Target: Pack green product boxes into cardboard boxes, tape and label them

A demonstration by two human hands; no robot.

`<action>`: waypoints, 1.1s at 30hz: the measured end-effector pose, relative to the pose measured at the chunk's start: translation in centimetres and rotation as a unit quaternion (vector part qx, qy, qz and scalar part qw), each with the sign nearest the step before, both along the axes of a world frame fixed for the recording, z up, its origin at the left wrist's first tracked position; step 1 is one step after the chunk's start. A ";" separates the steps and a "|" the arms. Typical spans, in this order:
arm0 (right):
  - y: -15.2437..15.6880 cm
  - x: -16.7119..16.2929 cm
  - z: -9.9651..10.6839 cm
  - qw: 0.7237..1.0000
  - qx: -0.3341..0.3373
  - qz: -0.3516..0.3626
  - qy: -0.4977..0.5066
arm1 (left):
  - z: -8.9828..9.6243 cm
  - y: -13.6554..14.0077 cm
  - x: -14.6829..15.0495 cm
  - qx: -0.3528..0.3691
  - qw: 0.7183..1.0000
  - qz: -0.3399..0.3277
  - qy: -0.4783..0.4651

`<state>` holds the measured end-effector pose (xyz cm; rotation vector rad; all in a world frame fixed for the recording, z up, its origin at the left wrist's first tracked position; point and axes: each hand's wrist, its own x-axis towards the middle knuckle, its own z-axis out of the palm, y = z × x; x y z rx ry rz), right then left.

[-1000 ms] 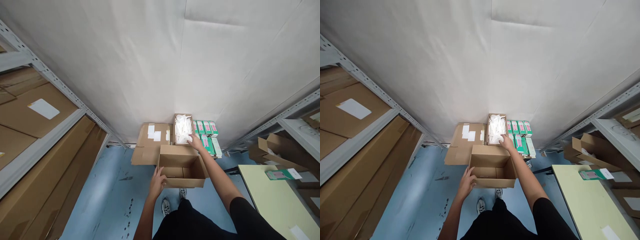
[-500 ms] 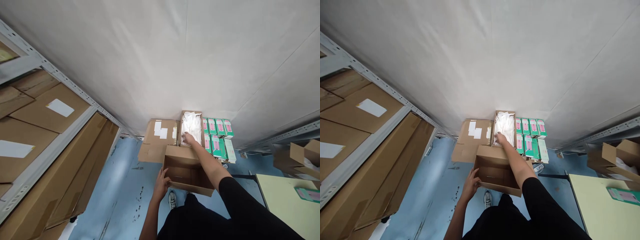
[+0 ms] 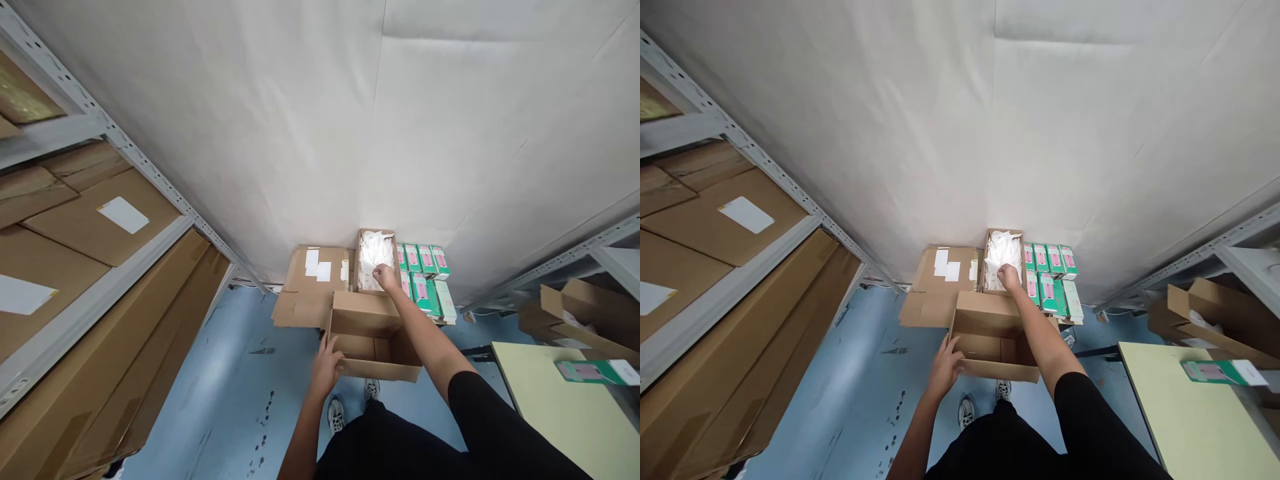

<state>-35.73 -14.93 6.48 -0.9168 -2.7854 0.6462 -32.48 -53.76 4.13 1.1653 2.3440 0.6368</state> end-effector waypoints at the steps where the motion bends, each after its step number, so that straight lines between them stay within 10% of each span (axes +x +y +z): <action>1: -0.3 0.7 0.8 1.000 0.005 -0.013 0.015 | 0.1 -0.1 0.1 0.003 1.000 -0.001 0.003; 9: -7.5 9.4 4.6 0.982 -0.001 -0.053 0.183 | 0.1 -1.5 1.4 0.027 1.000 -0.006 0.001; 17: -16.1 20.2 3.9 0.987 -0.127 0.057 0.078 | 1.1 -2.2 3.6 0.021 0.999 -0.034 0.024; 24: -12.8 27.8 5.4 0.980 -0.131 0.003 0.148 | 2.8 1.1 8.1 0.030 0.994 -0.067 0.082; 33: -6.0 45.7 6.8 0.958 -0.096 -0.134 0.235 | 3.3 13.4 18.0 0.064 0.971 -0.192 0.127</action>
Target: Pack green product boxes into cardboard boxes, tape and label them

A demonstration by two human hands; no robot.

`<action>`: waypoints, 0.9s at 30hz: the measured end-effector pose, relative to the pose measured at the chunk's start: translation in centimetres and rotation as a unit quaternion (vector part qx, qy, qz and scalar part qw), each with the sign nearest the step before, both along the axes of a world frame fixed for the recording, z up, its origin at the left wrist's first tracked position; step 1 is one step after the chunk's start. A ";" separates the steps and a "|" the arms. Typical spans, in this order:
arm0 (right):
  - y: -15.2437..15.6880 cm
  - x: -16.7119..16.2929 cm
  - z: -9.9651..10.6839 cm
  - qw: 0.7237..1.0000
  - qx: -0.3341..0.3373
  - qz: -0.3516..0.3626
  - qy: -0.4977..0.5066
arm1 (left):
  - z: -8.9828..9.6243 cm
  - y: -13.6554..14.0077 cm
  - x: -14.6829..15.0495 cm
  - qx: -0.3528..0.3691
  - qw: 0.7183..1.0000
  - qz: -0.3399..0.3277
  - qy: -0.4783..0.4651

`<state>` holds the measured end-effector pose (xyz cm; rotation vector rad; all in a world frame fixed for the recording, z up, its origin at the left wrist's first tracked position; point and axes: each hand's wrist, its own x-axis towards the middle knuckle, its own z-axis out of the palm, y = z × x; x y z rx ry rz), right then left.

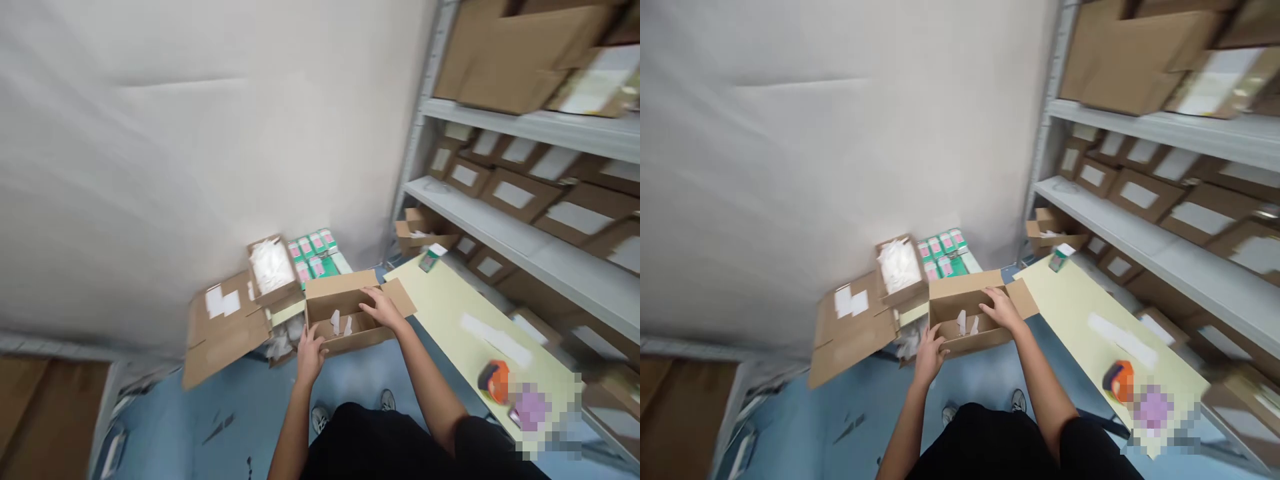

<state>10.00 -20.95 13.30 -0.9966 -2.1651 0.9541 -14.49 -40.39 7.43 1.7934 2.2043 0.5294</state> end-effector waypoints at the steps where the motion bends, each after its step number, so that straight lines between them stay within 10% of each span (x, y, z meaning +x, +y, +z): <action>1: 0.6 2.6 0.1 1.000 0.005 -0.028 0.007 | -0.2 1.7 1.3 0.006 1.000 -0.020 0.005; 13: 2.0 28.3 -1.2 0.946 0.012 -0.324 0.006 | 0.1 19.9 17.4 0.012 0.959 -0.285 0.000; 27: 4.6 31.1 -2.2 0.857 -0.022 -0.514 0.019 | -3.8 38.1 25.2 -0.059 0.875 -0.477 -0.061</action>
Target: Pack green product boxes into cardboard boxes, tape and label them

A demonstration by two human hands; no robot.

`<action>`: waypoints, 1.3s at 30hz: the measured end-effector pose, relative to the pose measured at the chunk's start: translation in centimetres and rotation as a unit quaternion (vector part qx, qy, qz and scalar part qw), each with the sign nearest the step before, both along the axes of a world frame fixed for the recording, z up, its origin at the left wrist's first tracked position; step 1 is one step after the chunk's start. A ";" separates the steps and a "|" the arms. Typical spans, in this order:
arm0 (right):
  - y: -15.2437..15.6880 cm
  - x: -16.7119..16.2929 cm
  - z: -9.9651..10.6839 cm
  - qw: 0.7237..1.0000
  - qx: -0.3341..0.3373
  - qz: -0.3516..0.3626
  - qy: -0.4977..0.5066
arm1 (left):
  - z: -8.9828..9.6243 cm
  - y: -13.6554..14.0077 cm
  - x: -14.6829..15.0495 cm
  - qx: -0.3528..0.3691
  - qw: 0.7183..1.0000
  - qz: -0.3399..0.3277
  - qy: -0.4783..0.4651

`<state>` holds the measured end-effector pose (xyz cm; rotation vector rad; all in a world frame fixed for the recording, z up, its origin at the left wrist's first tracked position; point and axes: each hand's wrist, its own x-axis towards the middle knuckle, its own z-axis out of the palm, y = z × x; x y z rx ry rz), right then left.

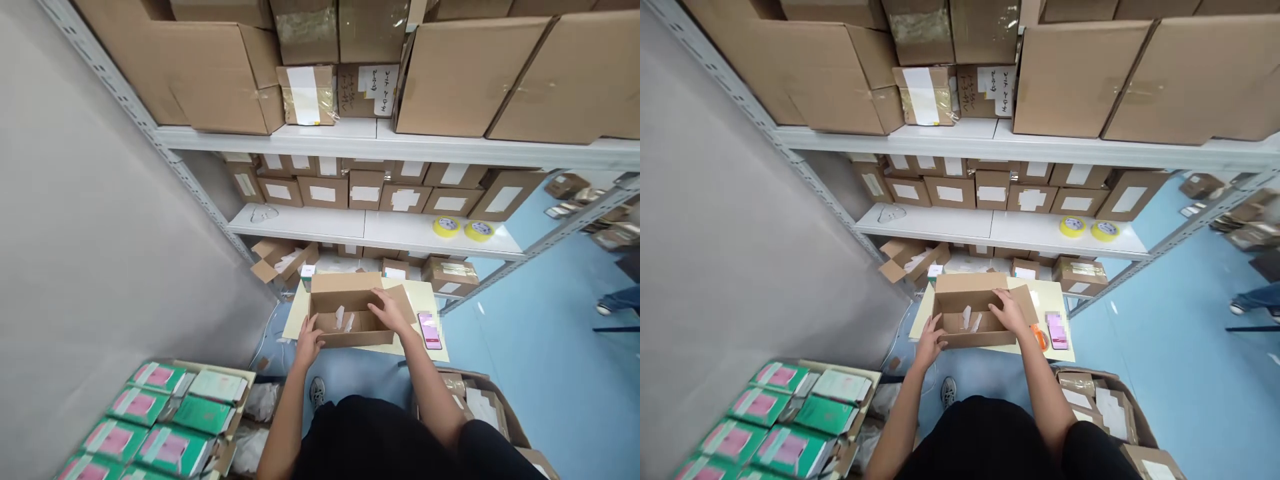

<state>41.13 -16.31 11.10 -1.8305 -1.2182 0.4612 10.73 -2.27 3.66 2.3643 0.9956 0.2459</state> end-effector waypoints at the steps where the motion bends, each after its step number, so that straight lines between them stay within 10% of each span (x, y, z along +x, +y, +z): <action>1: 0.8 -0.7 0.0 1.000 -0.002 -0.014 0.008 | -0.2 1.5 0.1 -0.006 1.000 -0.024 0.002; 10: 9.4 -7.0 -1.3 0.980 0.013 -0.113 0.164 | 0.0 9.4 -0.5 -0.043 0.988 -0.136 -0.058; 18: 21.7 -10.1 -1.3 0.890 0.042 -0.112 0.439 | 0.1 18.8 0.9 -0.081 0.981 0.022 -0.176; 25: 31.4 -11.2 -2.9 0.813 -0.067 -0.226 0.533 | -2.0 27.4 5.1 -0.185 0.970 0.081 -0.135; 39: 34.1 -13.5 -4.2 0.788 -0.153 -0.154 0.577 | -3.3 30.7 4.9 -0.131 0.991 0.024 -0.019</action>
